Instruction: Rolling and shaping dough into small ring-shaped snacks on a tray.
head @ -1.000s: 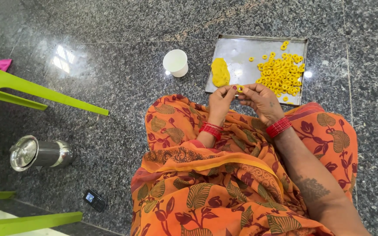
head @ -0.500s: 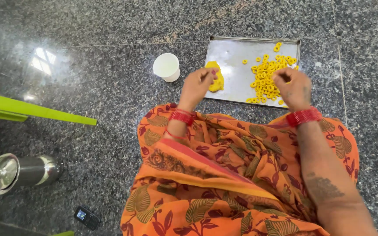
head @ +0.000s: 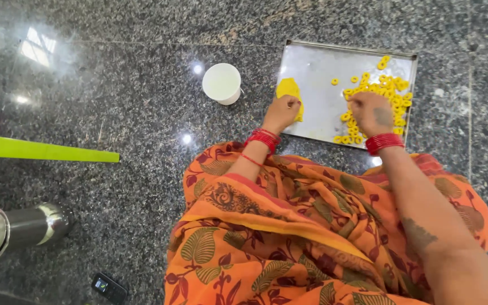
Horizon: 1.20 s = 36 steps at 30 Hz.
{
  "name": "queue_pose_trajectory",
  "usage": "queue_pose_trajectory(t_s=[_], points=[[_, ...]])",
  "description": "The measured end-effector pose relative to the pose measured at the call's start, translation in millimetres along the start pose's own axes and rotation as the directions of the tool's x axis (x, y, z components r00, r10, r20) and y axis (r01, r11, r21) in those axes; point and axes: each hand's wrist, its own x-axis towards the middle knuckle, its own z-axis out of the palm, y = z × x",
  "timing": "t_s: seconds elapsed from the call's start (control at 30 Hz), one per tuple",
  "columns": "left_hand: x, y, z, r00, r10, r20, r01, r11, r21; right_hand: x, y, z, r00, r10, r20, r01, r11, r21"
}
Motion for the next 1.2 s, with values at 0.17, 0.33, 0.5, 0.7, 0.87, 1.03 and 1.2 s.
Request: queue_pose_trajectory(t_s=[0.17, 0.33, 0.5, 0.7, 0.87, 1.03, 1.2], points=[[-1.1, -23.5, 17.0, 0.979, -0.199, -0.048, 0.199, 0.98, -0.003, 8.4, -52.7, 59.9, 0.98, -0.121, 0.156, 0.105, 0.988, 0.109], [-2.8, -32.4, 28.7, 0.979, -0.131, -0.153, 0.135, 0.991, 0.02, 19.1, -84.9, 91.9, 0.982, -0.161, 0.101, 0.152, 0.985, 0.084], [-9.0, -18.6, 34.4, 0.99, -0.139, -0.005, 0.138, 0.986, -0.089, 16.9, -66.1, 124.4, 0.979, -0.199, 0.05, 0.198, 0.98, 0.029], [-4.6, -18.7, 36.4, 0.952, -0.253, 0.172, 0.269, 0.96, -0.078, 21.1, -60.1, 124.0, 0.994, -0.103, 0.047, 0.098, 0.99, 0.101], [1.7, -68.3, 69.8, 0.979, -0.177, 0.101, 0.195, 0.955, -0.224, 20.2, -51.2, 94.3, 0.915, 0.163, 0.369, -0.366, 0.723, 0.586], [-4.1, -25.8, 52.1, 0.988, -0.138, 0.068, 0.142, 0.988, -0.06, 29.8, -85.7, -28.5, 0.911, 0.093, 0.401, -0.403, 0.404, 0.821], [-7.0, 56.9, -2.2, 0.965, -0.259, 0.038, 0.252, 0.958, 0.135, 25.2, -82.7, -93.6, 0.884, 0.168, 0.436, -0.467, 0.269, 0.842]])
